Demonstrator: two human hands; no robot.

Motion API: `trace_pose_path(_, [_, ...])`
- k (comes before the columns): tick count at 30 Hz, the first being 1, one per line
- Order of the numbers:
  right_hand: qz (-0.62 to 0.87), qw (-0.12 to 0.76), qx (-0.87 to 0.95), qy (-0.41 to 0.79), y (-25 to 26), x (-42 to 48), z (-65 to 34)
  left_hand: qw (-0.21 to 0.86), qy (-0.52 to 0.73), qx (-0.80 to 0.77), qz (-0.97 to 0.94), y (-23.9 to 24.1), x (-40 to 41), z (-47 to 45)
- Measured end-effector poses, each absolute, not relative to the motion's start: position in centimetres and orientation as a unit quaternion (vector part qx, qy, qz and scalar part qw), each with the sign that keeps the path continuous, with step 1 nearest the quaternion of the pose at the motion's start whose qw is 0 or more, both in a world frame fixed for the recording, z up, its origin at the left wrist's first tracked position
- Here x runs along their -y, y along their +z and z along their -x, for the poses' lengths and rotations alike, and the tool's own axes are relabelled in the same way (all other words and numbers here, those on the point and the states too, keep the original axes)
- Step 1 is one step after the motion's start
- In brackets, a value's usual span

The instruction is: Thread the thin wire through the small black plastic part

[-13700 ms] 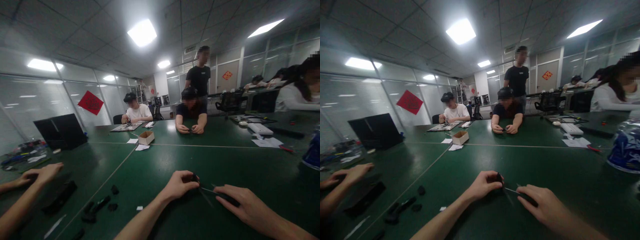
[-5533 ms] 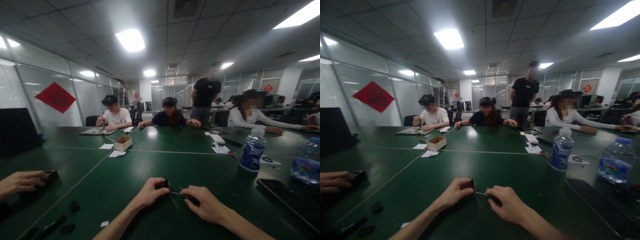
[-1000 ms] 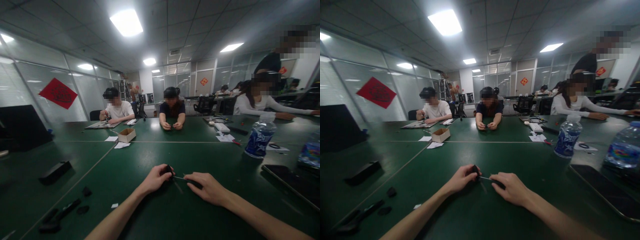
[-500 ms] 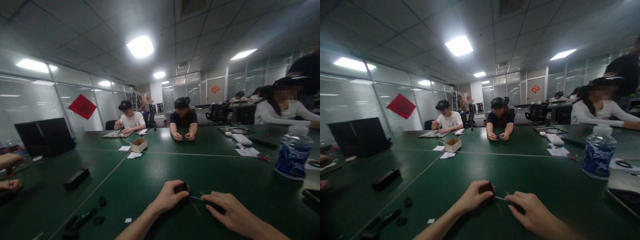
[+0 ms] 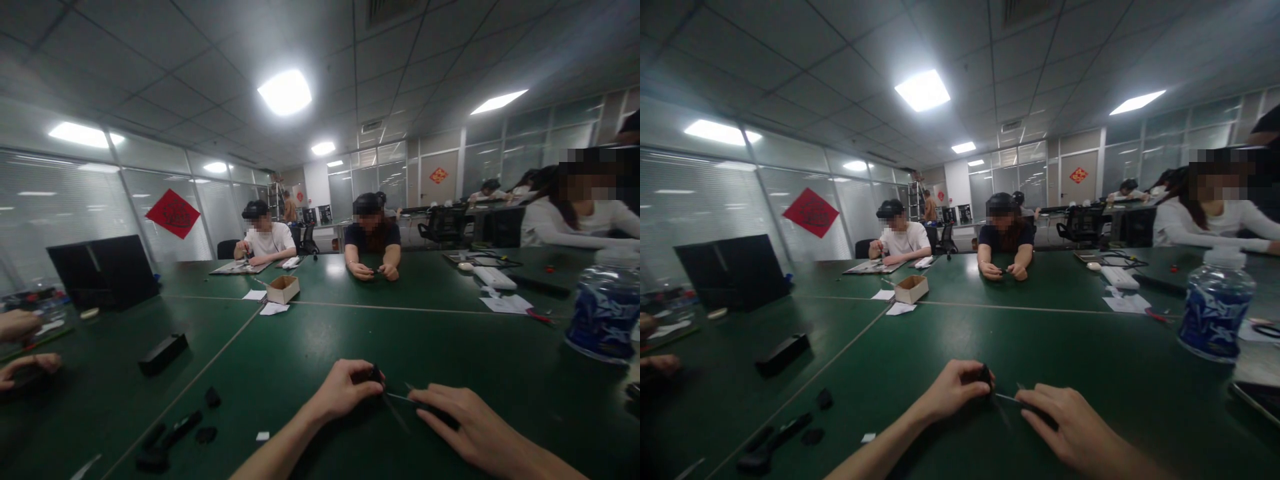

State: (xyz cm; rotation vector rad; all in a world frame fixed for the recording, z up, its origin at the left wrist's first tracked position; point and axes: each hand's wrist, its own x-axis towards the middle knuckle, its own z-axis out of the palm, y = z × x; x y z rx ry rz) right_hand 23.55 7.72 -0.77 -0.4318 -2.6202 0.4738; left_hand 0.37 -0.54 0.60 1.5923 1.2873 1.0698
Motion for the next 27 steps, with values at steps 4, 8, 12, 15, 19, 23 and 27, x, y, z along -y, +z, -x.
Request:
trace_pose_path(4, [0.145,0.208,0.952,0.168,-0.7,-7.8,-23.6,0.39,0.409,-0.518,-0.642,0.6,0.6,-0.5])
trace_pose_path(8, [0.139,0.211,0.956,0.149,-0.9,-7.8,-23.5,0.381,0.406,-0.522,-0.646,0.8,0.6,-0.7])
trace_pose_path(12, [0.142,0.197,0.959,0.147,-0.7,-7.7,-23.5,0.379,0.414,-0.518,-0.645,0.8,0.6,-0.7])
trace_pose_path(15, [0.148,0.205,0.955,0.153,-0.5,-7.5,-23.5,0.386,0.424,-0.51,-0.641,0.8,0.6,-0.7])
trace_pose_path(19, [0.162,0.203,0.952,0.164,-0.3,-7.4,-23.5,0.403,0.428,-0.505,-0.632,1.0,0.7,-0.6])
trace_pose_path(23, [0.164,0.204,0.95,0.171,-0.7,-7.6,-23.4,0.414,0.432,-0.5,-0.626,0.8,0.6,-0.5])
trace_pose_path(27, [0.151,0.219,0.948,0.175,-1.4,-8.1,-23.5,0.41,0.424,-0.511,-0.625,0.6,0.5,-0.5])
